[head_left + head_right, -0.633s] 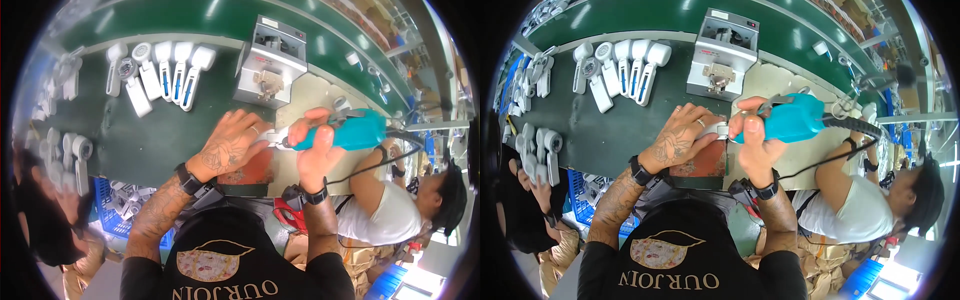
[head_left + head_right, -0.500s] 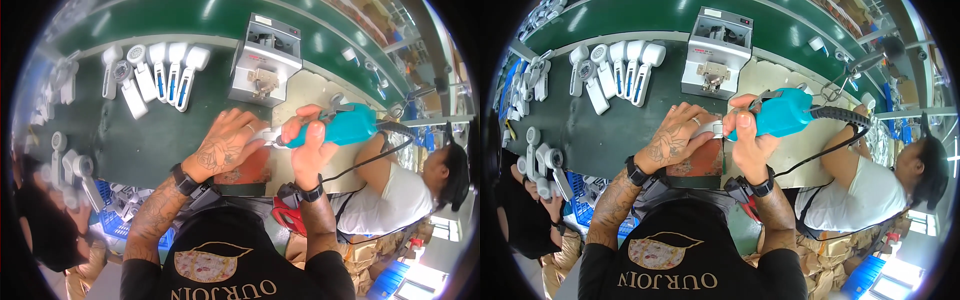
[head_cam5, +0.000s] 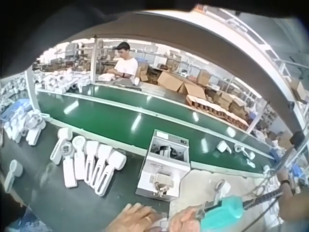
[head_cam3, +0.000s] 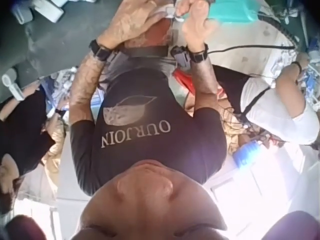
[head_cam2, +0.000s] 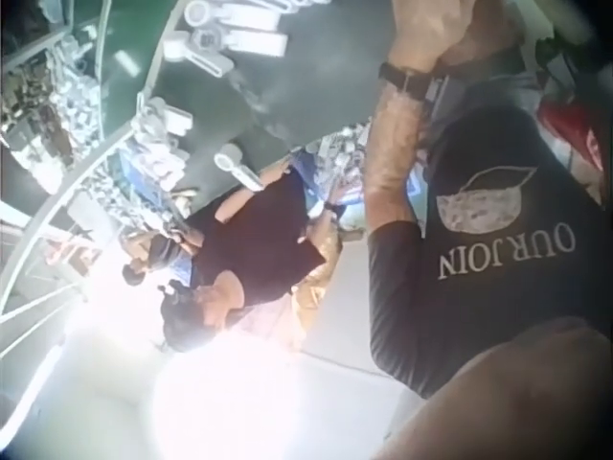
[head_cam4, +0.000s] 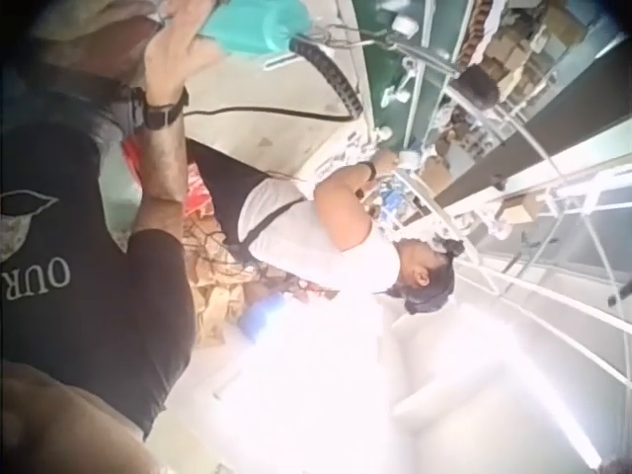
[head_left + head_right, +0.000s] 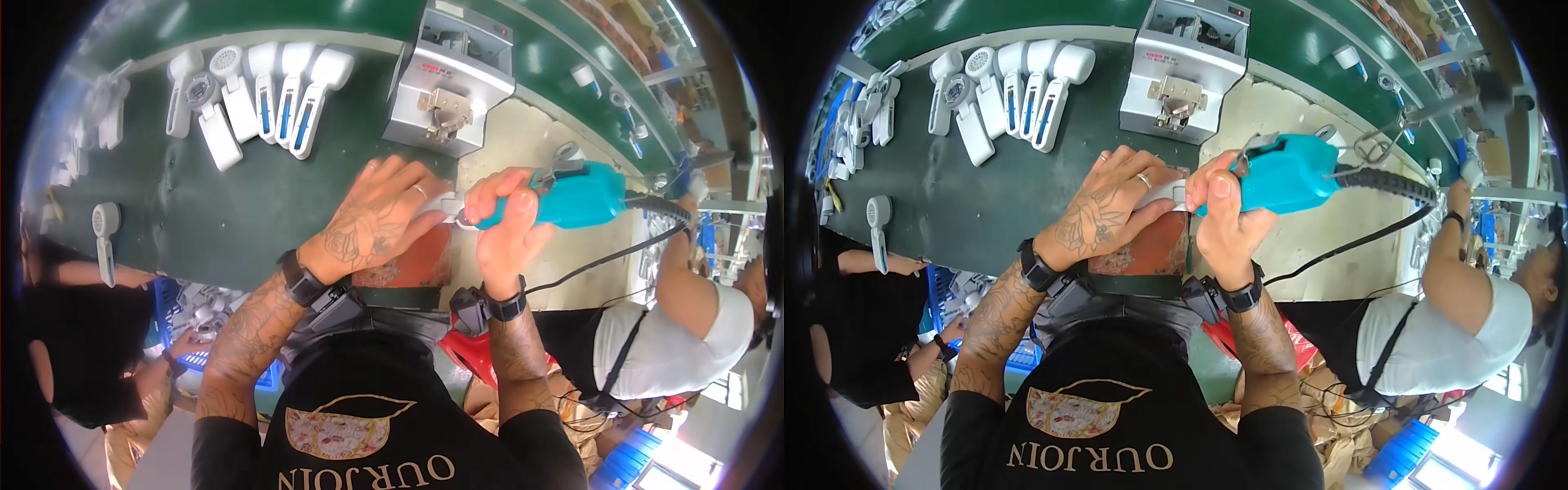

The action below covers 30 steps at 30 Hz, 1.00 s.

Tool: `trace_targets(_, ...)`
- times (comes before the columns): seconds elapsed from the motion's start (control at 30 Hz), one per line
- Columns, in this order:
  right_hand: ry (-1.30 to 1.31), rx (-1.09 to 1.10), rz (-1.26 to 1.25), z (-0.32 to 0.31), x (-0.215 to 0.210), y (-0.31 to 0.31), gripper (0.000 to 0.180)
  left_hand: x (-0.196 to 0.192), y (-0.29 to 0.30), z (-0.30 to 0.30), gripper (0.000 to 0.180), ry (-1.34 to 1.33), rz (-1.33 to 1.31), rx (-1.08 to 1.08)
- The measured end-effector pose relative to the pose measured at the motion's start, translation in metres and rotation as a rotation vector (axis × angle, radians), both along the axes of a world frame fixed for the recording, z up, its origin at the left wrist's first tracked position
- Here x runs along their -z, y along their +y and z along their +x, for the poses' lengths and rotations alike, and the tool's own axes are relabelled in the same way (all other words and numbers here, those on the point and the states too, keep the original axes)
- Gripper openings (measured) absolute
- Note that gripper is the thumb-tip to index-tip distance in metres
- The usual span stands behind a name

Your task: The person picks up a fan component, places it on a block, and drives a screw into it using a power screwdriver before setting it aside. They then pick up another fan, insert a battery, and snap a cover onto the handle.

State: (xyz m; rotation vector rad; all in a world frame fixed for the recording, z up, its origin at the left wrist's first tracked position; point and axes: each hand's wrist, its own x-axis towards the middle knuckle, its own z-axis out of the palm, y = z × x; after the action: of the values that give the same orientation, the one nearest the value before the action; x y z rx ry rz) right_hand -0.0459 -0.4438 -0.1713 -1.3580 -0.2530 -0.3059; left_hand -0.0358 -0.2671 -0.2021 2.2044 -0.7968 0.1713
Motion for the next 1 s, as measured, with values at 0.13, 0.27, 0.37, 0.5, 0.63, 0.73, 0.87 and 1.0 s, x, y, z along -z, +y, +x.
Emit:
trace_targets(0.13, 0.023, -0.006, 0.006, -0.001, 0.008, -0.002, 0.035, 0.009, 0.0, 0.001, 0.032, -0.055, 0.015, -0.021)
trace_targets(0.27, 0.069, 0.196, 0.09, 0.002, 0.018, -0.025, 0.033, 0.033, -0.009, 0.004, 0.027, -0.221, -0.118, 0.003)
trace_targets(0.37, 0.11, 0.187, 0.143, -0.001, 0.002, -0.03, 0.038, 0.037, -0.001, -0.012, 0.028, -0.287, -0.07, -0.071)
trace_targets(0.5, -0.197, 0.363, 0.196, -0.013, -0.035, -0.068, 0.038, 0.035, -0.035, -0.047, 0.035, -0.465, 0.118, -0.232)
trace_targets(0.63, -0.287, 0.444, 0.205, -0.033, -0.042, -0.043, 0.037, 0.041, -0.002, -0.085, 0.031, -0.538, -0.084, -0.344)
trace_targets(0.73, -0.2, 0.397, 0.125, -0.037, -0.033, -0.058, 0.037, 0.015, 0.044, -0.129, 0.026, -0.149, -0.628, -0.218)
trace_targets(0.87, -0.083, 0.545, -0.013, -0.044, -0.01, -0.04, 0.042, 0.017, 0.112, -0.2, 0.031, -0.033, -0.616, -0.526)
trace_targets(1.0, -0.034, 0.583, -0.132, -0.039, 0.003, -0.041, 0.05, 0.035, 0.168, -0.279, 0.03, 0.028, -0.314, -0.997)
